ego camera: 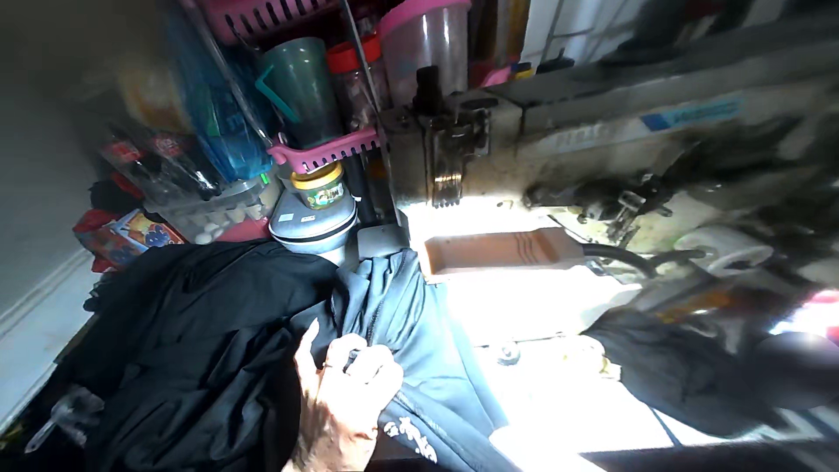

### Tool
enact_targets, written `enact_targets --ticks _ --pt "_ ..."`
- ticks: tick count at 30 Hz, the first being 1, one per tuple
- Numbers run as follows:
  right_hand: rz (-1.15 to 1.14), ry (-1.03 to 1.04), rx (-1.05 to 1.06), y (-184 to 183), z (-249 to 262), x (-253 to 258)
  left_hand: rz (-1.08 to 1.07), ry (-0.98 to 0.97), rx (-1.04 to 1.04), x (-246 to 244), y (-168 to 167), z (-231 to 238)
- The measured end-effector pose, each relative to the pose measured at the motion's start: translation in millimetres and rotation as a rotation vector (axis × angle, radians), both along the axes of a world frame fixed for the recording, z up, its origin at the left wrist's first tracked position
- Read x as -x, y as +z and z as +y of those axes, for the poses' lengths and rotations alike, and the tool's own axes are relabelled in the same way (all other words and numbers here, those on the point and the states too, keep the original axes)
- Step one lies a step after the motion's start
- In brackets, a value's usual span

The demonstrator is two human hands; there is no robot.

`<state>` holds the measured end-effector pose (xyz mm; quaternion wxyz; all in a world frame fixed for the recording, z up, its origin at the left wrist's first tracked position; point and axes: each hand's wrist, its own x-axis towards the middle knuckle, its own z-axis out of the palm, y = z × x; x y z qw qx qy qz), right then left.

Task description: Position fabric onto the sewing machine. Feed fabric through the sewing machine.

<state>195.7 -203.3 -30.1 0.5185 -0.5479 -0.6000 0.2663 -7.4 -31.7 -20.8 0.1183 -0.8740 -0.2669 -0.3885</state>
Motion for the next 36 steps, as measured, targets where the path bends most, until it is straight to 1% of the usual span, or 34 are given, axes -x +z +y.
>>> enact_targets --ticks 3,5,8,12,16,19,21,25,27,29,30,32,33,34,36 --pt "-0.026 -0.032 0.026 0.9 11.8 -0.3 0.031 0.031 -0.024 -4.8 6.9 10.1" --pt "0.005 -0.01 0.013 -3.7 20.0 -3.2 0.106 0.065 -0.016 -9.3 13.7 15.5" --pt "0.054 -0.039 0.035 -8.0 30.4 -3.9 0.254 0.101 0.01 -16.6 25.6 24.5" --pt "0.057 -0.091 0.101 -8.0 46.1 -5.9 0.346 0.122 0.03 -27.4 40.4 39.4" --pt "0.15 -0.103 0.129 -11.3 64.8 -9.8 0.449 0.159 0.047 -36.5 51.9 53.1" --pt "0.226 -0.12 0.17 -9.8 77.4 -11.3 0.451 0.159 0.048 -42.0 56.9 63.4" --pt "0.228 -0.166 0.183 -0.2 83.2 -9.6 0.431 0.134 0.086 -44.5 59.5 70.3" --pt "0.184 -0.188 0.156 5.6 101.0 -9.7 0.418 0.119 0.139 -48.1 61.0 82.9" --pt "0.197 -0.194 0.226 20.4 108.2 -6.7 0.43 0.115 0.11 -47.8 55.7 92.7" --pt "0.167 -0.196 0.205 11.8 107.0 -8.5 0.48 0.1 0.12 -46.0 57.2 97.2" --pt "0.156 -0.21 0.199 10.2 100.6 -7.5 0.518 0.084 0.161 -44.7 63.9 94.0" --pt "0.055 -0.259 0.253 6.8 78.1 -2.3 0.576 0.015 0.266 -41.0 85.9 78.1" --pt "0.009 -0.306 0.227 3.9 66.5 3.7 0.586 -0.022 0.292 -40.7 93.1 70.1" --pt "0.015 -0.331 0.203 4.0 55.5 11.1 0.601 -0.051 0.294 -42.5 96.2 64.8" --pt "0.135 -0.307 0.118 -1.8 44.2 23.5 0.659 -0.038 0.318 -53.0 97.2 61.1"
